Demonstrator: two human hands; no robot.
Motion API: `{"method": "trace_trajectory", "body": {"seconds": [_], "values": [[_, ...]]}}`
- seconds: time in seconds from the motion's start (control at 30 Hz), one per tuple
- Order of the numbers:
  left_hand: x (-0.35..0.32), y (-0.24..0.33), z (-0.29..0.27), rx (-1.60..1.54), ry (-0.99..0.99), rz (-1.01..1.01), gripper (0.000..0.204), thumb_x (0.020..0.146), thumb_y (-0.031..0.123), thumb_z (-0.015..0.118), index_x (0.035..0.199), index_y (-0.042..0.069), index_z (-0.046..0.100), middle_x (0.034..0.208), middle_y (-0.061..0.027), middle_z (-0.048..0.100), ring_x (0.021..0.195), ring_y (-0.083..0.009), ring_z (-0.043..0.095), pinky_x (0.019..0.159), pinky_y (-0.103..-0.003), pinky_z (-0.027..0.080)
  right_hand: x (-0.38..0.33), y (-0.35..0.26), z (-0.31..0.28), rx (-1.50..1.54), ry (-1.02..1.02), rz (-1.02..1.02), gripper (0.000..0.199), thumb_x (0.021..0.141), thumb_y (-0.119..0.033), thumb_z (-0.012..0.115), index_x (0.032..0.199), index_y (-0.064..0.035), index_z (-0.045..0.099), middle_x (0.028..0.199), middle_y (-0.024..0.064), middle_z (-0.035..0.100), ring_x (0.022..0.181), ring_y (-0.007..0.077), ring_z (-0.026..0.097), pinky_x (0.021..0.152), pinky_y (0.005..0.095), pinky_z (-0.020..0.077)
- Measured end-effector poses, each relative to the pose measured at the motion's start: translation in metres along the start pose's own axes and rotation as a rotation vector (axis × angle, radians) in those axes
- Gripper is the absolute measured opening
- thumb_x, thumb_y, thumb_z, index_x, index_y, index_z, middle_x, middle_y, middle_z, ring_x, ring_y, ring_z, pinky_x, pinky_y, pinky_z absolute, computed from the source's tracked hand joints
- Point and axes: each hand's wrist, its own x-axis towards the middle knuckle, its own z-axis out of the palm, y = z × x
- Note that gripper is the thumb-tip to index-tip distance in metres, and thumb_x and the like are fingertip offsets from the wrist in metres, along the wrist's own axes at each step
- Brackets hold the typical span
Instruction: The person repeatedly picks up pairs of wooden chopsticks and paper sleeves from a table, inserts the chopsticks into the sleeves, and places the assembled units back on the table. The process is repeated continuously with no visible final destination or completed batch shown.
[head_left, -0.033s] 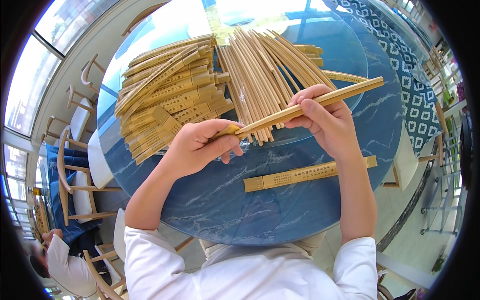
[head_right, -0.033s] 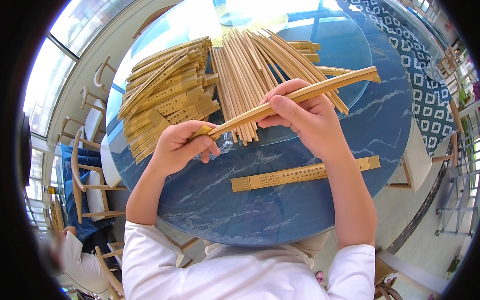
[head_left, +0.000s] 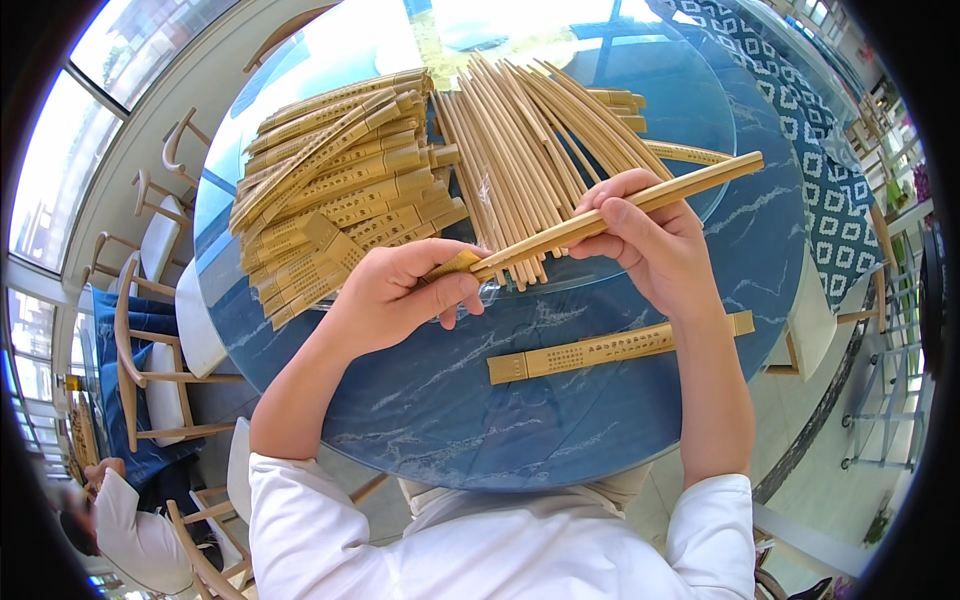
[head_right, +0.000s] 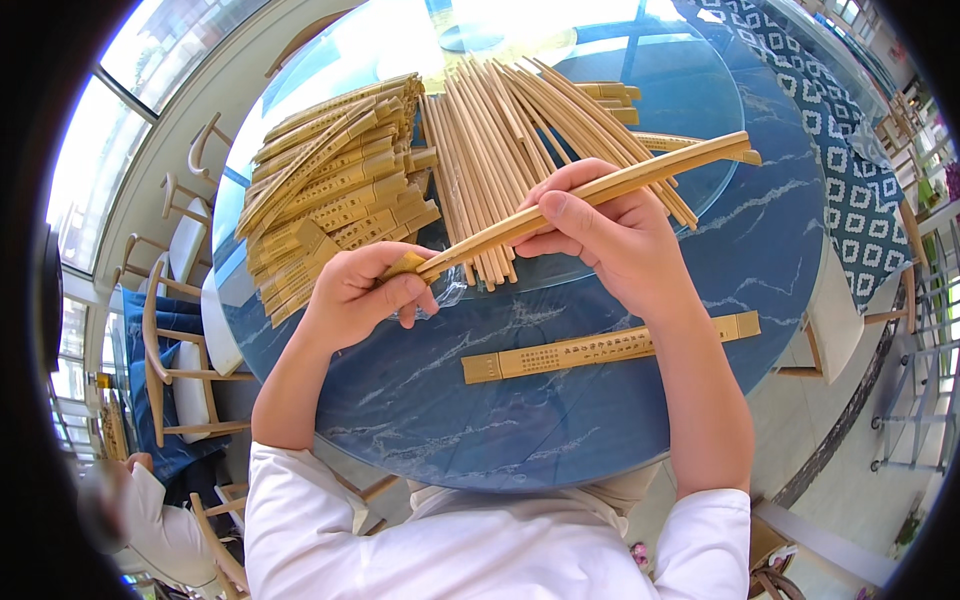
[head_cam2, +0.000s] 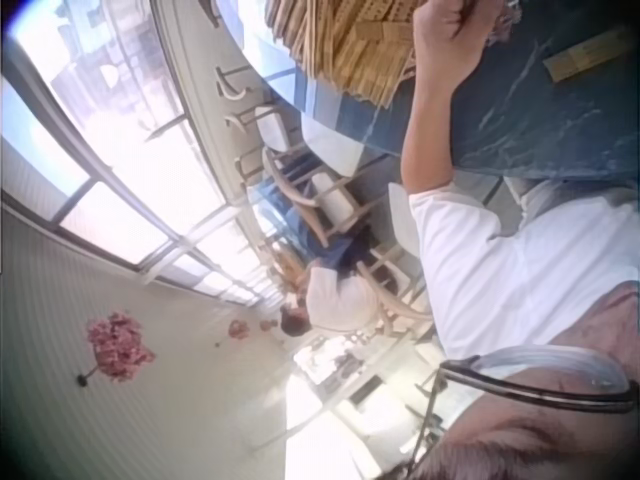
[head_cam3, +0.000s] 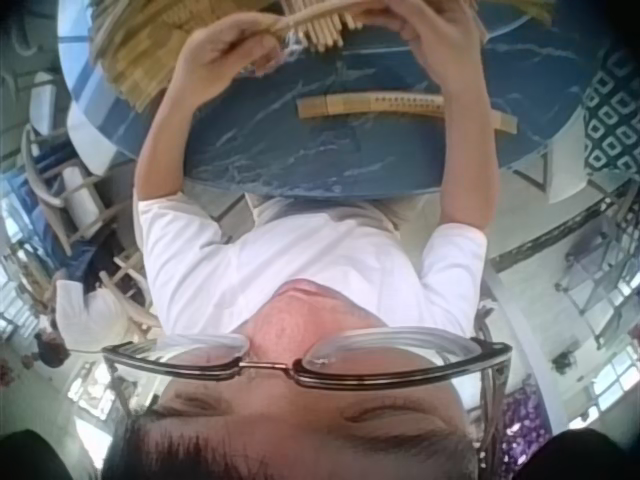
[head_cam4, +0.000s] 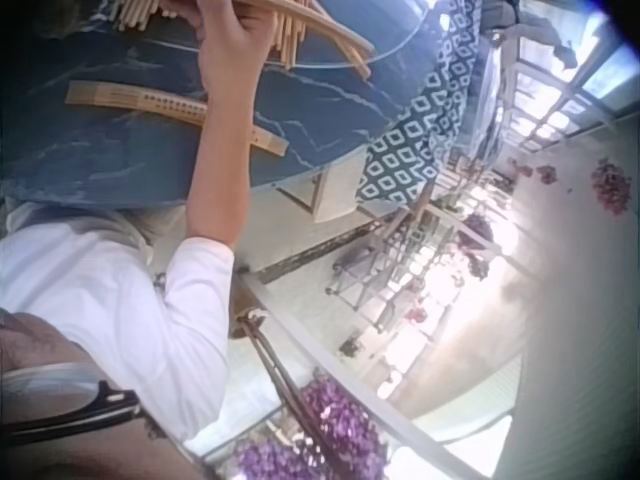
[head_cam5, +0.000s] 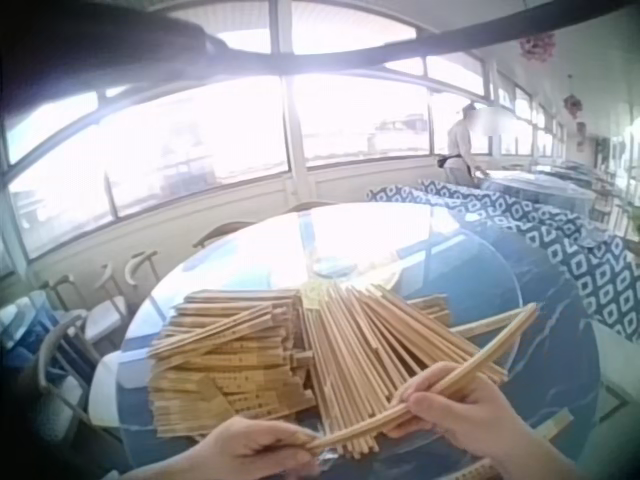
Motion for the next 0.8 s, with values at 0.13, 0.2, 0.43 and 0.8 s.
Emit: {"method": "trace_trajectory", "body": {"seconds": [0.13,0.2,0.43,0.8], "values": [[-0.0007,0.0044,-0.0014,0.033,-0.047,0.013,0.030,0.107,0.009,0.065,0.137,0.005,0.067,0.094,-0.0057,0.077,0.072,-0.0089,0.067,0.065,-0.025,0.055,0.0010,0.0016,-0.0013,0.064,-0.014,0.041,0.015,0.106,-0.012,0.065,0.112,0.0025,0.066,0.107,0.0132,0.072,0.098,0.0227,0.077,0.085,0.0370,0.0694],[-0.0003,0.0034,-0.0017,0.026,-0.062,0.028,0.033,0.107,0.008,0.064,0.139,0.006,0.065,0.095,-0.0057,0.077,0.073,-0.0087,0.067,0.065,-0.025,0.055,0.0001,0.0006,-0.0016,0.030,-0.014,0.041,0.015,0.106,-0.011,0.065,0.112,0.0020,0.066,0.107,0.0130,0.072,0.098,0.0222,0.076,0.085,0.0370,0.0694],[0.0002,0.0027,0.0002,-0.025,-0.068,0.046,0.043,0.106,0.001,0.059,0.149,0.007,0.057,0.104,-0.0072,0.078,0.078,-0.0074,0.067,0.067,-0.025,0.056,-0.0024,-0.0032,0.0011,-0.120,-0.042,-0.107,0.011,0.106,-0.008,0.066,0.112,0.0001,0.066,0.108,0.0129,0.071,0.102,0.0205,0.074,0.086,0.0374,0.0689],[0.0009,0.0055,0.0039,-0.004,-0.021,0.034,0.049,0.105,-0.004,0.057,0.153,0.006,0.052,0.108,-0.0126,0.079,0.068,-0.0040,0.062,0.059,-0.020,0.052,-0.0057,-0.0058,0.0021,-0.272,-0.193,-0.286,0.011,0.104,-0.003,0.067,0.114,-0.0005,0.065,0.110,0.0141,0.069,0.097,0.0187,0.072,0.086,0.0305,0.0634]]}}
